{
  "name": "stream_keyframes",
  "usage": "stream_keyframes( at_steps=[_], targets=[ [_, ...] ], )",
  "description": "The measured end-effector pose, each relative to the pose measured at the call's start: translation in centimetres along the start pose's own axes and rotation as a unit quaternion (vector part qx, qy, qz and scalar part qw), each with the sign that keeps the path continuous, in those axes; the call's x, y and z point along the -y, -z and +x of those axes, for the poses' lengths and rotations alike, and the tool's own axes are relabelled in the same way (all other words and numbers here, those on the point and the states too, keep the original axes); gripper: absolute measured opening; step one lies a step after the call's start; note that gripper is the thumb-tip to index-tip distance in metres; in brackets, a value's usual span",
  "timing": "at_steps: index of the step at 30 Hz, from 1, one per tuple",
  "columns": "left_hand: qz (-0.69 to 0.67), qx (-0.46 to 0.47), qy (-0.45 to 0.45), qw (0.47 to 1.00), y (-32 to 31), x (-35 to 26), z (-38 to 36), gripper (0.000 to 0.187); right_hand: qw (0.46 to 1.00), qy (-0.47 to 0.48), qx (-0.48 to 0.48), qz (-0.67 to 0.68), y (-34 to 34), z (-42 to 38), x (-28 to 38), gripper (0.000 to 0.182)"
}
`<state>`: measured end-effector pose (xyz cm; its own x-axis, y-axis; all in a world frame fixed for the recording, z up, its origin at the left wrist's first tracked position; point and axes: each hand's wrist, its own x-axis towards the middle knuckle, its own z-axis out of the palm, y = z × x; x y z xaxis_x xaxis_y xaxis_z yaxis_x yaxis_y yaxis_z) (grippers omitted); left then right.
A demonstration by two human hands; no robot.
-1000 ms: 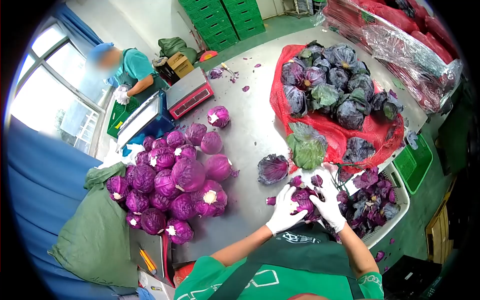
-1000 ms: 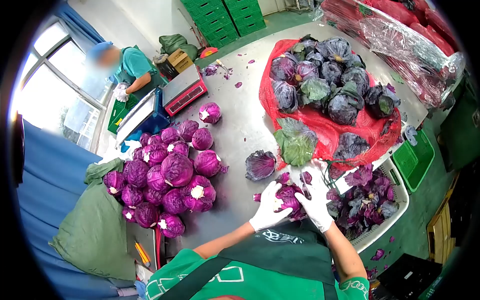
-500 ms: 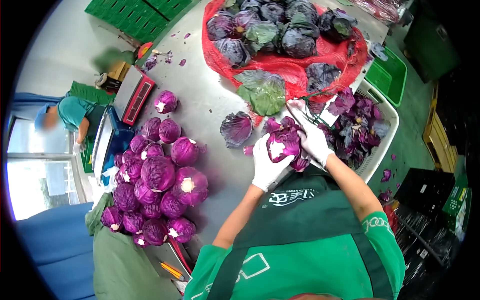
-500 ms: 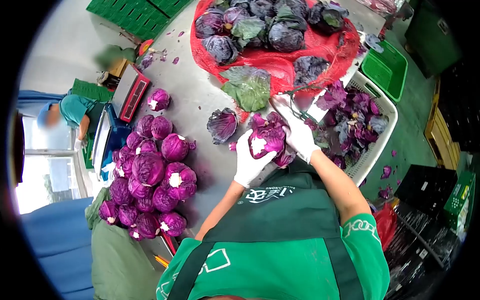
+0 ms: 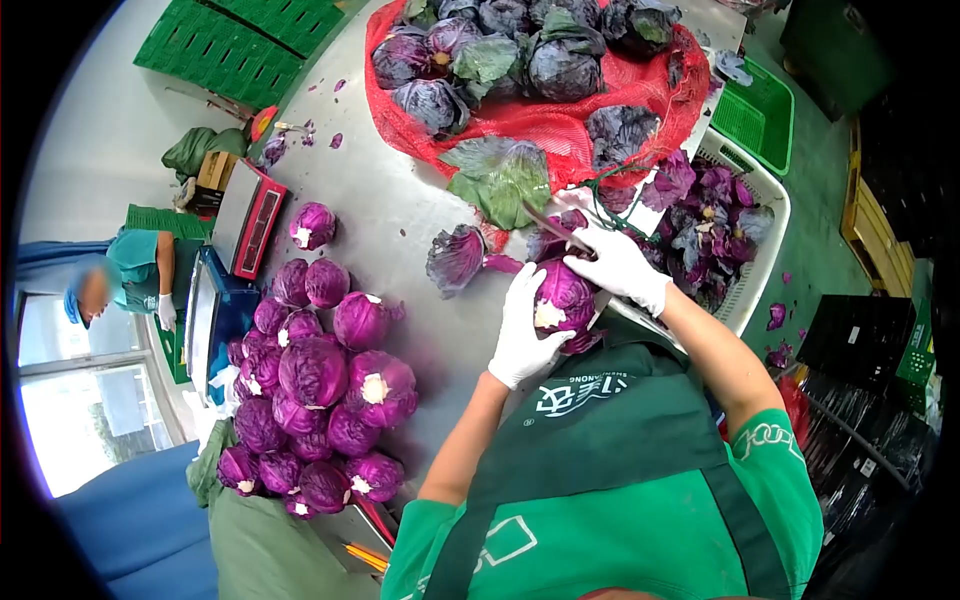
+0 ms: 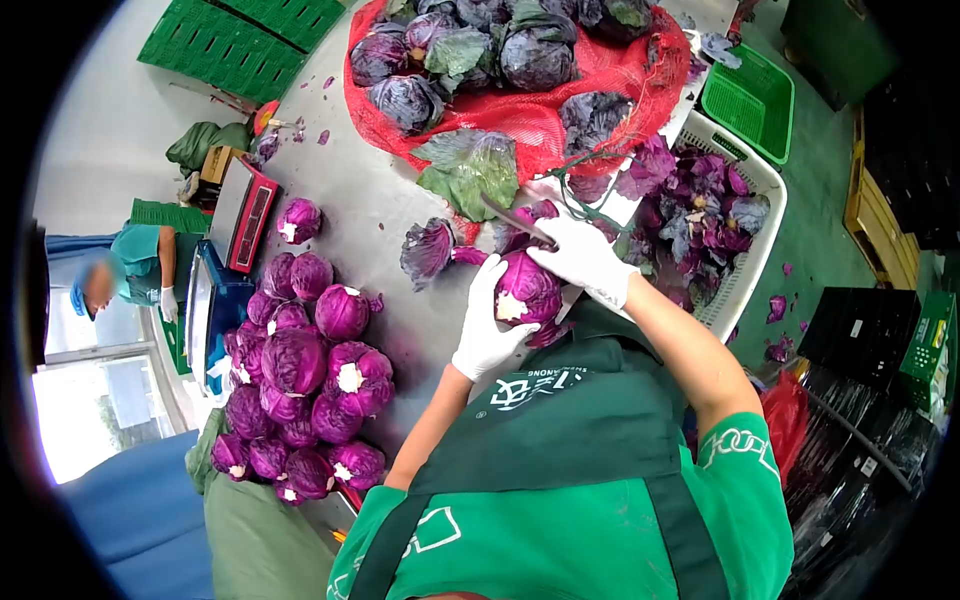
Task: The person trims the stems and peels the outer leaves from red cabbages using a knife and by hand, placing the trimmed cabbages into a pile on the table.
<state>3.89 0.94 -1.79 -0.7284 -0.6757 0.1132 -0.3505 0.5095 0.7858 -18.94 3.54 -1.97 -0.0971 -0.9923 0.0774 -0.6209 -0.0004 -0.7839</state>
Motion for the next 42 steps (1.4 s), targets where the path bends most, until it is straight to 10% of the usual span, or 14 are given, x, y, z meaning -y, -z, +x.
stream_keyframes(
  at_steps=[8,11,15,19,24,27,33,38,42],
  targets=[
    [-0.068,0.023,0.067,0.995,1.8,-0.6,-1.1,0.113,0.996,-0.067,0.061,-0.024,-1.8,-0.9,1.6,0.042],
    [-0.024,-0.057,0.135,0.989,0.1,-1.3,0.2,0.096,0.994,0.066,-0.037,-0.076,-4.5,-1.7,0.7,0.025],
    [-0.002,-0.062,0.104,0.993,0.4,-1.0,-0.7,0.079,0.988,-0.036,0.022,-0.149,-2.9,0.2,-2.5,0.022],
    [-0.430,-0.159,0.302,0.836,-1.1,-1.1,-0.4,0.064,0.986,-0.038,-0.036,-0.159,-2.1,0.7,-3.9,0.016],
    [-0.535,-0.207,0.338,0.746,-3.0,-2.2,1.5,0.058,0.983,-0.054,-0.125,-0.125,4.2,-1.0,0.6,0.044],
    [-0.444,-0.209,0.344,0.800,-4.3,-2.9,2.8,0.059,0.991,-0.129,0.034,-0.008,4.3,-4.0,4.3,0.056],
    [-0.365,-0.175,0.304,0.862,-5.7,-2.0,2.6,0.066,0.978,-0.137,-0.022,0.154,2.7,-6.0,2.3,0.058],
    [-0.341,-0.166,0.303,0.874,-5.8,-2.3,2.9,0.068,0.976,-0.179,0.077,0.096,4.3,-6.2,2.0,0.046],
    [-0.260,-0.147,0.264,0.917,-5.8,-2.9,2.6,0.067,0.996,-0.067,-0.020,-0.059,1.5,-7.7,0.3,0.029]
  ],
)
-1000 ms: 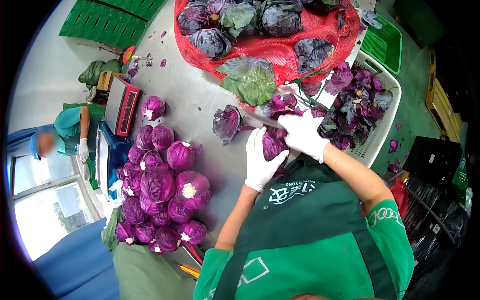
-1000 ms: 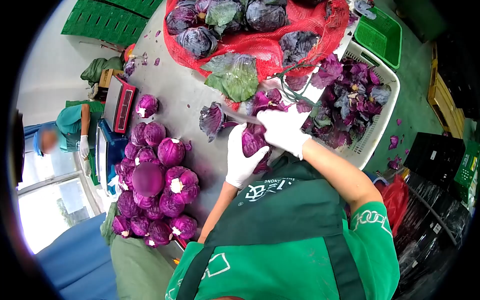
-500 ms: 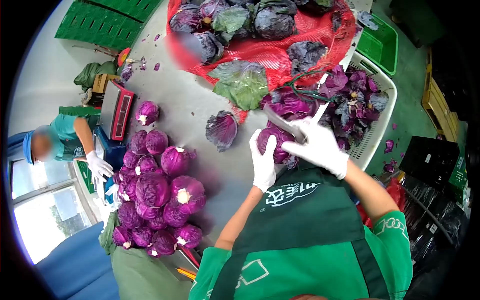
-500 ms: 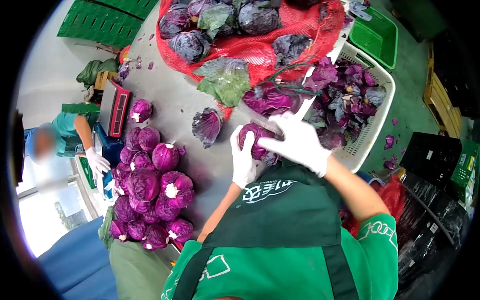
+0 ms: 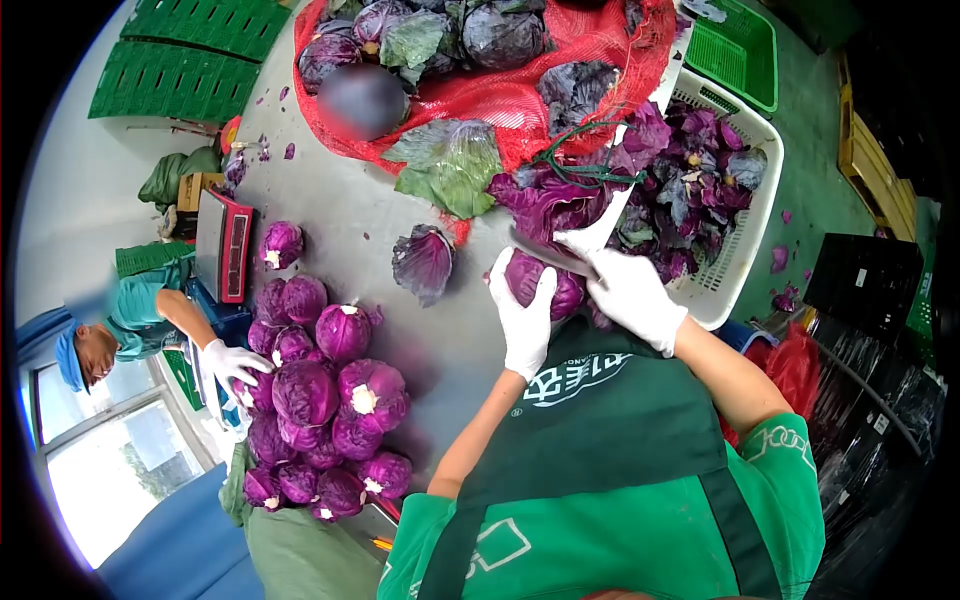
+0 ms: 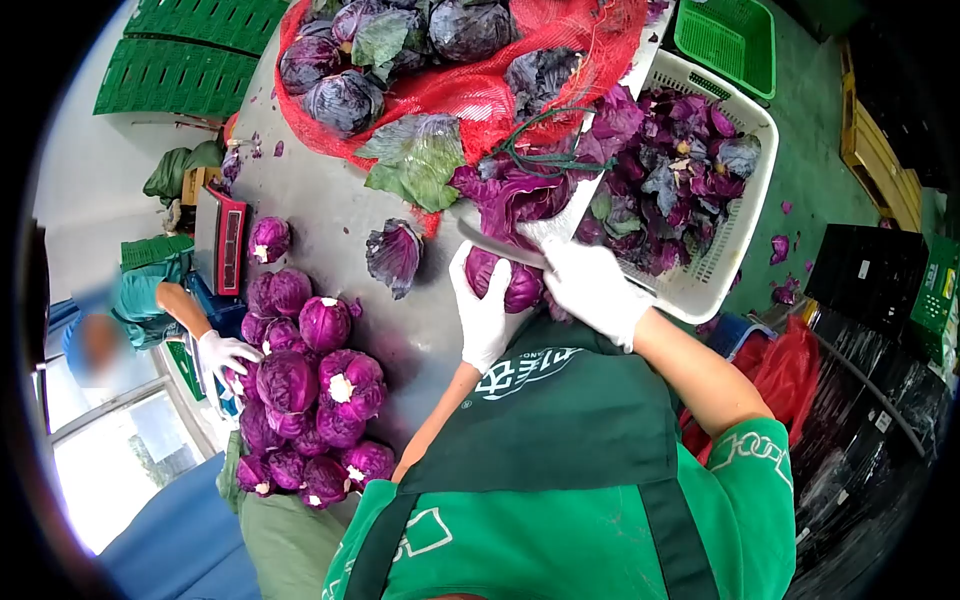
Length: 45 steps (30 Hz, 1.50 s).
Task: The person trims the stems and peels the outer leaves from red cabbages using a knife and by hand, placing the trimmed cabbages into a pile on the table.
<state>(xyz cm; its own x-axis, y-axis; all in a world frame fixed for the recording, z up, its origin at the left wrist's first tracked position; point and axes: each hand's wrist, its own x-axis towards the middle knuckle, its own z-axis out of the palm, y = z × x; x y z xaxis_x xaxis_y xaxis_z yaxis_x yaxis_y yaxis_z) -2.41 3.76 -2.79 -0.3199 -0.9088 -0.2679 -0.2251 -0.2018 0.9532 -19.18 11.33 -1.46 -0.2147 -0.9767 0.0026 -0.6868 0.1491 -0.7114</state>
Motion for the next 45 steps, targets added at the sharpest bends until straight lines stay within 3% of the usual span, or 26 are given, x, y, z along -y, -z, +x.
stream_keyframes(
  at_steps=[1,3,4,8,9,12,17,20,24,31,33,34,35,36,37,39,41,45],
  targets=[
    [0.003,0.000,0.000,1.000,0.1,0.0,0.1,0.067,0.998,0.003,-0.066,0.001,0.3,0.3,-1.3,0.020],
    [-0.109,-0.013,0.046,0.993,0.2,0.0,0.3,0.067,0.985,-0.165,-0.026,-0.030,1.0,1.6,-5.2,0.017],
    [-0.068,-0.006,0.040,0.997,0.3,-0.3,0.3,0.067,0.986,-0.164,0.005,-0.037,1.6,1.8,-5.8,0.016],
    [-0.032,-0.007,0.024,0.999,0.2,-0.1,-0.2,0.066,0.996,-0.019,-0.083,0.040,3.0,1.4,0.9,0.038],
    [-0.050,-0.006,0.034,0.998,0.1,0.0,0.0,0.066,0.995,-0.006,-0.047,0.088,2.8,1.5,1.6,0.036],
    [-0.042,0.000,0.025,0.999,0.2,0.3,0.0,0.066,0.987,-0.032,0.033,0.155,1.9,1.8,1.3,0.032],
    [-0.025,-0.002,0.023,0.999,0.2,-0.3,-0.1,0.066,0.995,-0.042,0.016,0.092,1.4,0.9,1.3,0.023],
    [-0.037,0.001,0.015,0.999,0.7,0.5,0.4,0.064,0.973,-0.124,0.022,0.195,1.9,0.3,0.8,0.020],
    [-0.016,0.000,-0.003,1.000,0.5,1.0,0.0,0.065,0.968,-0.138,0.069,0.198,2.9,1.1,2.8,0.024],
    [-0.018,0.012,-0.010,1.000,0.6,0.5,0.0,0.064,0.987,-0.087,0.025,0.135,2.5,0.7,0.1,0.021],
    [-0.084,0.004,0.016,0.996,0.7,0.4,0.1,0.064,0.995,-0.098,-0.017,0.023,1.3,0.3,-4.4,0.015],
    [-0.002,0.021,-0.021,1.000,1.2,0.5,0.2,0.064,0.993,-0.119,-0.009,-0.010,1.8,0.3,-5.4,0.017],
    [-0.004,0.020,-0.022,1.000,1.1,0.5,0.2,0.064,0.989,-0.140,-0.001,-0.043,2.1,0.4,-5.9,0.018],
    [0.002,0.019,-0.037,0.999,0.9,0.6,0.1,0.065,0.991,-0.112,-0.001,0.068,3.5,0.8,-3.5,0.025],
    [0.013,0.020,-0.047,0.999,1.0,0.7,-0.2,0.065,0.975,-0.153,0.039,0.155,3.4,1.3,-2.2,0.033],
    [0.014,0.028,-0.040,0.999,1.2,0.9,-0.3,0.066,0.983,-0.059,0.064,0.163,3.2,1.9,0.1,0.036],
    [0.013,0.033,-0.039,0.999,1.2,0.7,0.0,0.067,0.984,-0.045,0.085,0.151,2.3,2.6,0.4,0.040],
    [0.062,0.058,-0.052,0.995,1.9,0.8,0.1,0.069,0.994,0.008,0.105,0.040,2.4,3.1,0.9,0.027]
  ],
)
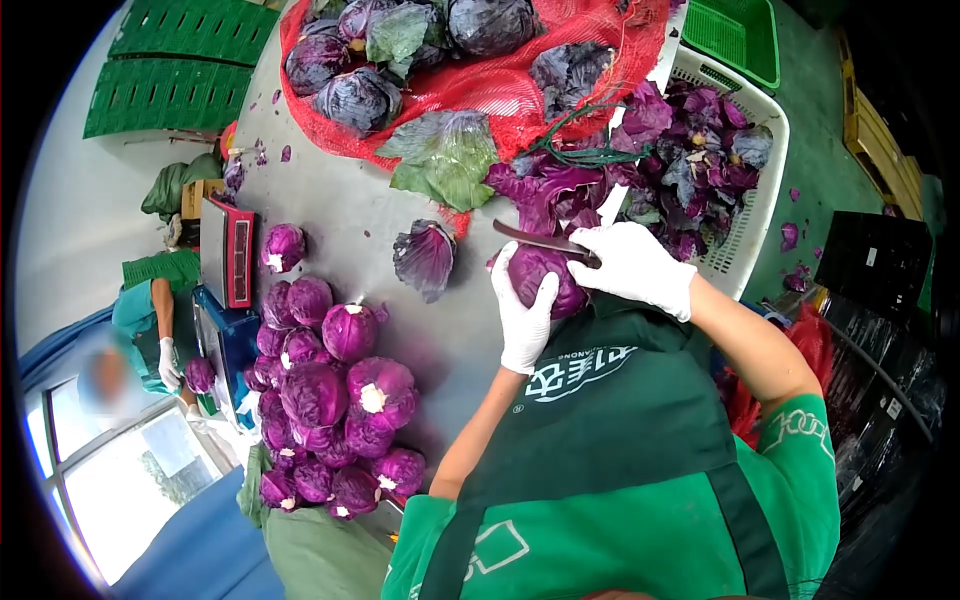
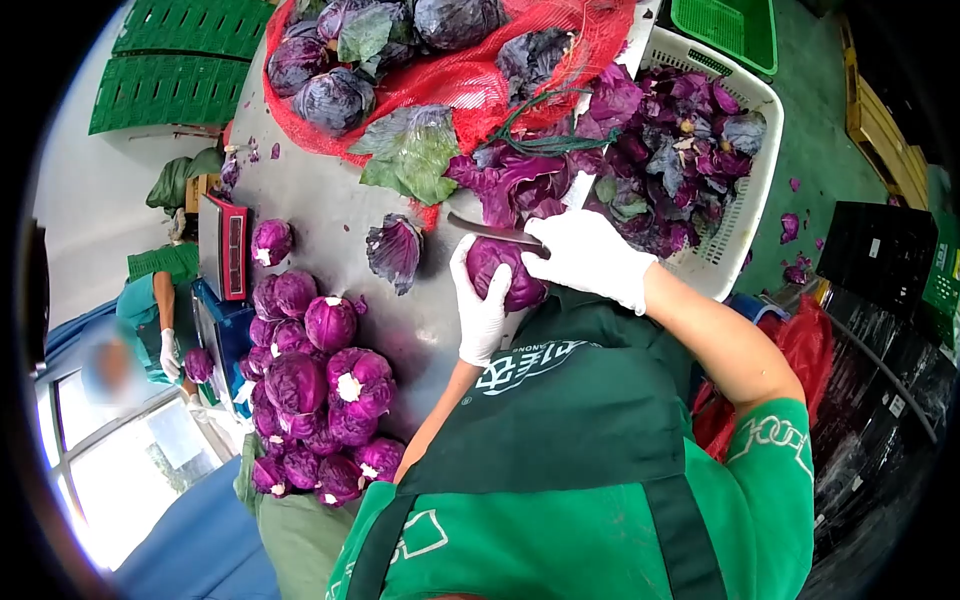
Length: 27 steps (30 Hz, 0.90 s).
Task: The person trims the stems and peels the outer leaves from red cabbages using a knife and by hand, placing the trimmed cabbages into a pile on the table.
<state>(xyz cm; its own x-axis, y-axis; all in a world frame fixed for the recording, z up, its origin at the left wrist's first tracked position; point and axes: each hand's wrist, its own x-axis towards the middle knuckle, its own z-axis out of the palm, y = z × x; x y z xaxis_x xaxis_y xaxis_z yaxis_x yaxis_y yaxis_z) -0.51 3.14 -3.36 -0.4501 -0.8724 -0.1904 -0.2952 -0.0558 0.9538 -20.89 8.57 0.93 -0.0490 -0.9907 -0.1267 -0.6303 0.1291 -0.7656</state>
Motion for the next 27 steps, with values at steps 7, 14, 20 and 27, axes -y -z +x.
stream_keyframes(
  at_steps=[7,14,20,27],
  targets=[
    [0.008,0.005,-0.009,1.000,0.4,-0.1,-0.3,0.070,0.992,-0.101,-0.043,0.065,-0.5,0.2,-1.8,0.029],
    [0.265,0.008,-0.135,0.955,0.6,-3.0,-1.0,0.070,0.976,-0.057,-0.166,0.126,-4.3,-0.6,-0.5,0.023],
    [-0.037,-0.008,0.088,0.995,3.3,-2.5,0.2,0.061,0.948,-0.188,-0.248,0.073,-2.0,-0.7,-8.7,0.019],
    [-0.223,-0.059,0.151,0.961,1.1,-3.2,0.2,0.056,0.999,-0.021,-0.025,0.040,-1.9,-1.1,2.9,0.057]
  ],
)
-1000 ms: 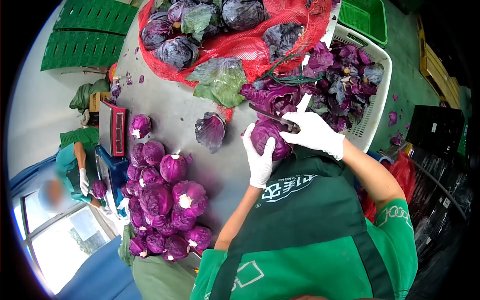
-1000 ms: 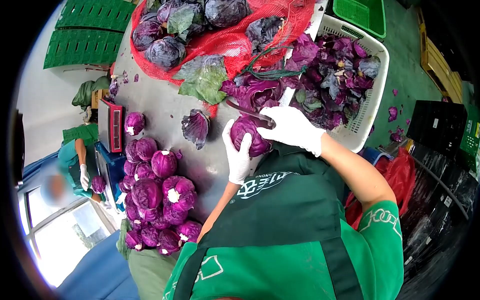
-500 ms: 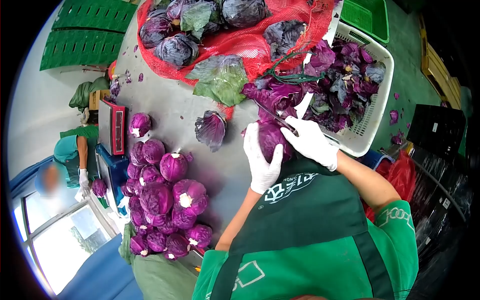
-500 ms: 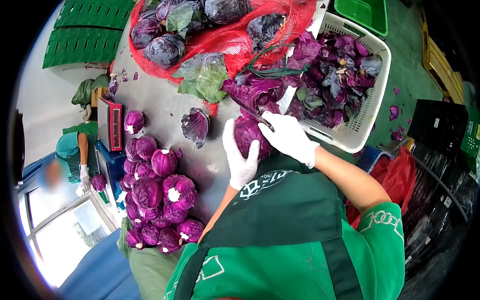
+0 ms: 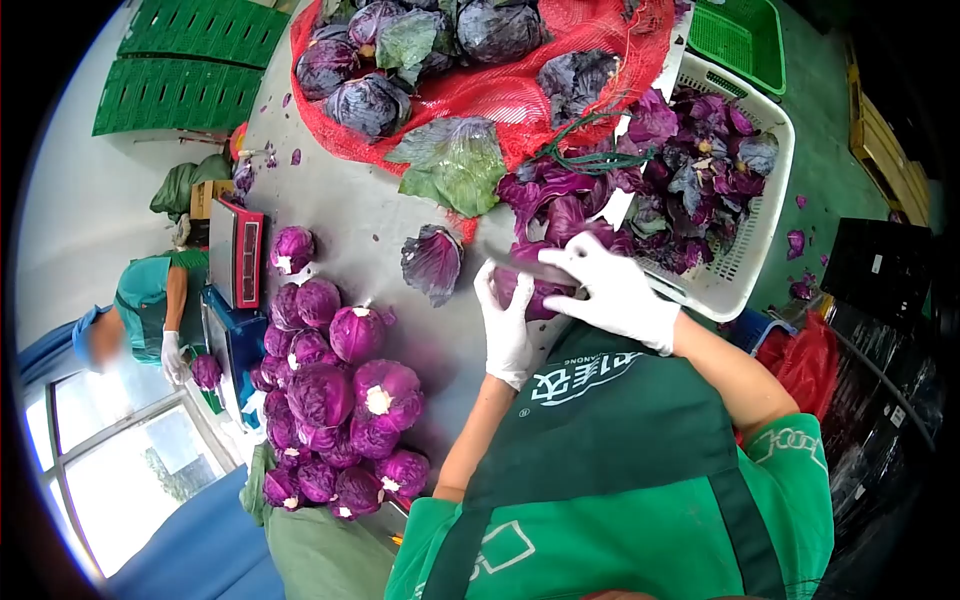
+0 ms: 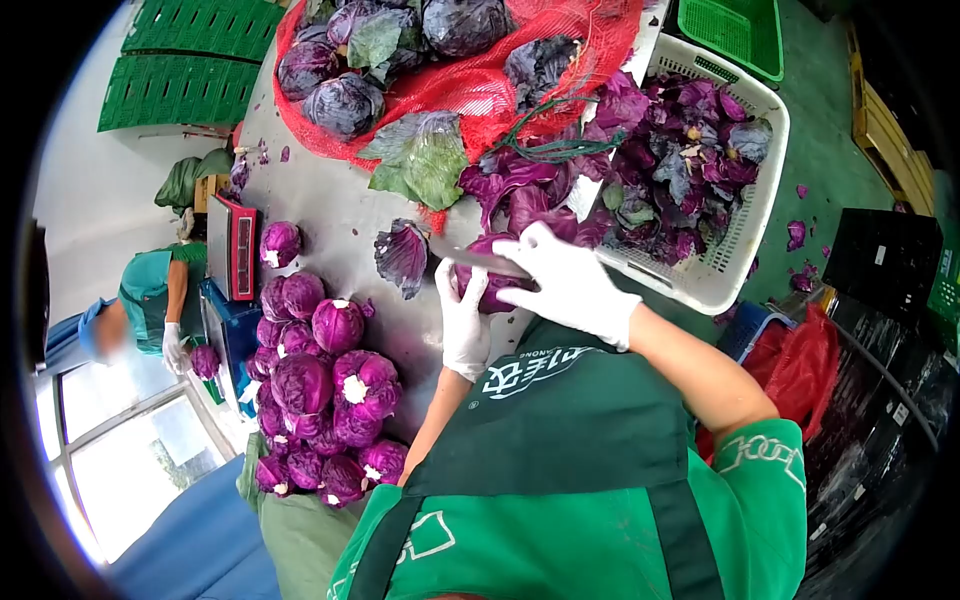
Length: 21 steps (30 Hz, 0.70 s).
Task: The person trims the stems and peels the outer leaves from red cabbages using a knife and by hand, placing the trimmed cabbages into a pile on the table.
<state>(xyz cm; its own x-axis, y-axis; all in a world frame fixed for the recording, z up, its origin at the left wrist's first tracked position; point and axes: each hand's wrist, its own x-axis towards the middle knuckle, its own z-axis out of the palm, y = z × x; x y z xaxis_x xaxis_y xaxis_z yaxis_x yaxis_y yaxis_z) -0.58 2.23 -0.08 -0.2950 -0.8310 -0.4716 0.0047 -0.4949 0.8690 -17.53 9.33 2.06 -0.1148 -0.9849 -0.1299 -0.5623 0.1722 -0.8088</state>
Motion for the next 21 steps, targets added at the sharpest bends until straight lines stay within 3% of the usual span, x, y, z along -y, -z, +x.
stream_keyframes(
  at_steps=[4,5,7,9,11,12,13,15,17,19,21],
  targets=[
    [-0.026,-0.003,0.008,1.000,1.0,0.2,0.4,0.057,0.969,-0.056,-0.095,0.219,-1.3,0.6,-2.0,0.018],
    [-0.055,-0.002,0.028,0.998,1.3,0.2,0.4,0.058,0.971,-0.099,-0.078,0.201,-0.5,0.7,-2.4,0.017],
    [-0.068,-0.006,0.031,0.997,1.5,-0.4,0.3,0.058,0.978,-0.077,-0.168,0.096,-0.8,0.8,-7.0,0.016],
    [-0.190,0.024,0.075,0.978,1.8,-1.2,-0.1,0.056,0.966,-0.080,-0.234,0.075,0.5,1.1,-12.0,0.021],
    [-0.197,0.047,0.076,0.976,2.7,-1.3,0.2,0.053,0.948,-0.152,-0.275,-0.047,3.1,0.3,-11.9,0.030],
    [-0.259,0.089,0.102,0.956,3.0,-1.4,0.4,0.052,0.933,-0.126,-0.299,-0.158,3.9,0.1,-10.4,0.037],
    [-0.317,0.131,0.129,0.930,3.3,-1.5,0.4,0.051,0.947,-0.109,-0.286,-0.100,4.7,-0.1,-7.5,0.040],
    [-0.314,0.136,0.151,0.927,3.0,-1.5,0.4,0.050,0.978,0.013,-0.202,-0.048,3.7,-0.1,-3.8,0.042],
    [-0.291,0.112,0.093,0.946,2.2,-1.3,0.1,0.051,0.976,-0.068,-0.141,0.149,0.9,-0.3,-0.5,0.039],
    [-0.278,0.104,0.060,0.953,1.4,-1.4,-0.6,0.053,0.978,-0.085,-0.130,0.137,-1.7,0.6,-0.1,0.039],
    [-0.164,0.080,-0.039,0.982,1.3,-1.5,-1.0,0.062,0.972,-0.091,-0.142,0.165,-2.1,1.0,0.5,0.031]
  ],
)
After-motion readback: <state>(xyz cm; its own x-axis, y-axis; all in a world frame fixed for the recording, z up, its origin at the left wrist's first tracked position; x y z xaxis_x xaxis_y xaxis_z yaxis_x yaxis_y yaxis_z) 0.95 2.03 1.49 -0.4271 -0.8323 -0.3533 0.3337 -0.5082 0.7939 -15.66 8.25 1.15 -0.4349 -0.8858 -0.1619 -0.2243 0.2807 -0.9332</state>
